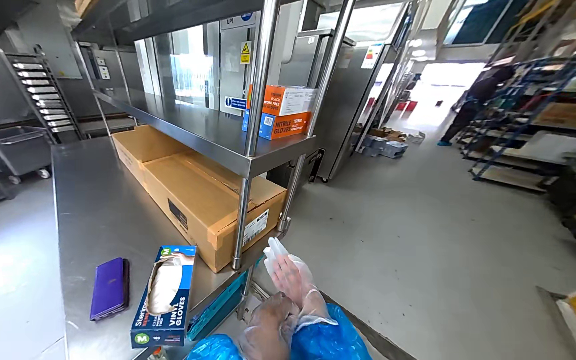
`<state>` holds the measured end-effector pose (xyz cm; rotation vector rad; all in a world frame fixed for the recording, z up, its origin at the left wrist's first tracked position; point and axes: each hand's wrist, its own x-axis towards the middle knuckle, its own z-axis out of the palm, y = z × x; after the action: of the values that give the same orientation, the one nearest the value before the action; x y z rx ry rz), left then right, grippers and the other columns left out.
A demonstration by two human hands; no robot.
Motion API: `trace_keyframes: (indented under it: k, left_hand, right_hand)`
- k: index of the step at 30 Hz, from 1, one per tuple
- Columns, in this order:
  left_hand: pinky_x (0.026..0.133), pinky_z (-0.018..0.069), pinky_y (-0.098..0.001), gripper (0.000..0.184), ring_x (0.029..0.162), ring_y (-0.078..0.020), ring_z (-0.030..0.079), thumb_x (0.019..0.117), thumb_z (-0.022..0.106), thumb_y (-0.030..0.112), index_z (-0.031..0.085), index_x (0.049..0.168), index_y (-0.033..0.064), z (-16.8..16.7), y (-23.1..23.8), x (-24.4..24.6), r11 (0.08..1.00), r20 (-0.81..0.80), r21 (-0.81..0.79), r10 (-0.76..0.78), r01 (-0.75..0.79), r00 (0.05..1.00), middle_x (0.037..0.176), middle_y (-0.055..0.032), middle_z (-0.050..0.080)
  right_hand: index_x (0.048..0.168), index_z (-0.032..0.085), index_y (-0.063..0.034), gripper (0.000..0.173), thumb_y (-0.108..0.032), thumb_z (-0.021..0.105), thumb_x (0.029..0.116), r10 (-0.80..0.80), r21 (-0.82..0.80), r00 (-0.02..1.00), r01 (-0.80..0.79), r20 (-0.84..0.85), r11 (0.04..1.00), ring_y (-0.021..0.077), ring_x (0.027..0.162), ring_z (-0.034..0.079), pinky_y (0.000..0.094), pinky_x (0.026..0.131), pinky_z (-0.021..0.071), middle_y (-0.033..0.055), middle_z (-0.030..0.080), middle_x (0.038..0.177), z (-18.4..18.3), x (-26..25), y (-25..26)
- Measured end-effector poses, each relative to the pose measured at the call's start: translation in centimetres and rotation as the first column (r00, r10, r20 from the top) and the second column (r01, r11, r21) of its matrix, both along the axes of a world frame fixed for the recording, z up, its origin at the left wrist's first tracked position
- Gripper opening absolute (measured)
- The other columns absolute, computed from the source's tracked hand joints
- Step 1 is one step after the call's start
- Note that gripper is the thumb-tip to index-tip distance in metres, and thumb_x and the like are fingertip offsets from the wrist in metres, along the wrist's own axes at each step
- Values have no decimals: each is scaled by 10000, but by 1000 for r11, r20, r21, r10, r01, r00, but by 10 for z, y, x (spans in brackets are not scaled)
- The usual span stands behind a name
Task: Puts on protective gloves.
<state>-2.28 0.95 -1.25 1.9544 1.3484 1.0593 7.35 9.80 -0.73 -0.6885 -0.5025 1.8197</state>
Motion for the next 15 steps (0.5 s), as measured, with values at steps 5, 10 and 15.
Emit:
trace_keyframes:
  k: [5, 10, 15]
  left_hand:
    - [885, 572, -464, 171, 986, -345, 694, 966, 558, 48, 706, 983, -36, -3, 4, -1, 983, -103, 175, -45, 63, 994, 1000, -218, 690]
    - [801, 604, -431, 125, 897, -321, 714, 929, 592, 36, 707, 934, -12, -17, 12, 5, 935, -135, 354, 34, 16, 990, 930, -191, 693]
    - [806, 614, -386, 132, 905, -262, 732, 953, 631, 132, 732, 967, 48, -21, 14, 9, 883, -112, 451, 200, -130, 973, 952, -136, 727]
  right_hand:
    - [1627, 173, -99, 838, -655, 241, 1004, 58, 267, 968, -124, 242, 956, 188, 1521, 283, 385, 1177, 315, 88, 282, 1668, 1, 4, 10]
    - [1639, 139, -137, 1086, -890, 209, 860, 109, 154, 989, -123, 99, 980, 216, 1552, 230, 444, 1201, 283, 96, 221, 1692, -6, 7, 18]
    - [1500, 412, -43, 509, -304, 195, 1121, -80, 111, 973, 57, 215, 992, 154, 1384, 474, 283, 1094, 407, 104, 474, 1534, 2, 2, 19]
